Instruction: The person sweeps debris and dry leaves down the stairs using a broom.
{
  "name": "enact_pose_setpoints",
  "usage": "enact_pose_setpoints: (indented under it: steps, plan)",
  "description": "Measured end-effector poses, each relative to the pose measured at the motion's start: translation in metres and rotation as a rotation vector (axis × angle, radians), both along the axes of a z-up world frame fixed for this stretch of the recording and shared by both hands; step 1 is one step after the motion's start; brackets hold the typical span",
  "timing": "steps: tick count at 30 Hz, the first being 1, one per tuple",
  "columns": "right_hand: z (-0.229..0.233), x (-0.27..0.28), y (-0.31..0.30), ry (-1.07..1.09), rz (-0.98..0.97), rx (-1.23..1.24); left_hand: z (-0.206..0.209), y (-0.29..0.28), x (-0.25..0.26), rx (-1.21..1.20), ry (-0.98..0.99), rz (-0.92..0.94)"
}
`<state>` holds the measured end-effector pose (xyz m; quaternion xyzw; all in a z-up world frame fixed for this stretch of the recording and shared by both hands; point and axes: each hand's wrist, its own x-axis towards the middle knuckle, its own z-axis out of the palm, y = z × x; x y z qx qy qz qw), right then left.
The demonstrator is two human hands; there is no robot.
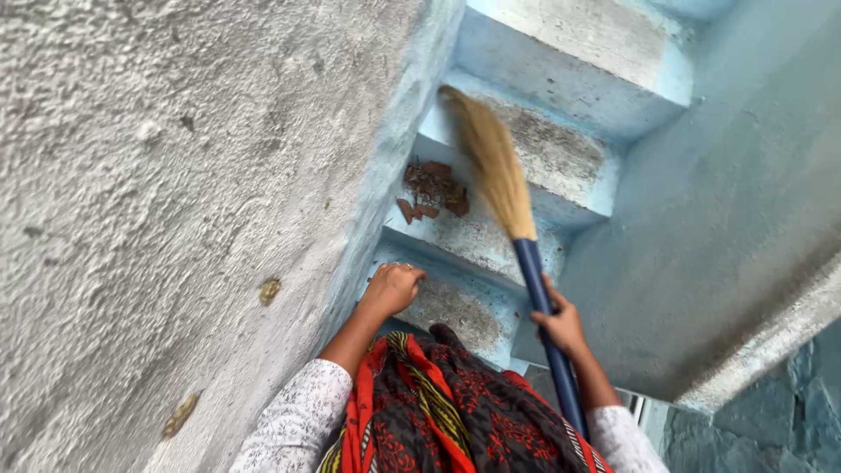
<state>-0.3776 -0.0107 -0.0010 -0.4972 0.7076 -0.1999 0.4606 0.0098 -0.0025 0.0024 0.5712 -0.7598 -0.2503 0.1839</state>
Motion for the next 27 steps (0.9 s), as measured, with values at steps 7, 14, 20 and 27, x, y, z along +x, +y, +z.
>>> enact_pose_setpoints:
  steps: [7,14,20,27]
  plan:
    - [0.007,0.046,-0.077,0.148,0.057,0.013,0.004,-0.004,-0.015,0.001,-0.030,-0.024]
    - [-0.019,0.051,-0.003,0.327,0.268,0.016,-0.005,0.001,-0.011,0.059,-0.069,-0.014]
    - [0.020,-0.005,0.075,0.175,0.158,0.084,-0.009,-0.004,-0.003,0.048,-0.082,0.004]
    - [0.036,-0.034,0.063,0.113,-0.055,-0.020,-0.006,-0.006,-0.011,0.065,-0.044,-0.017]
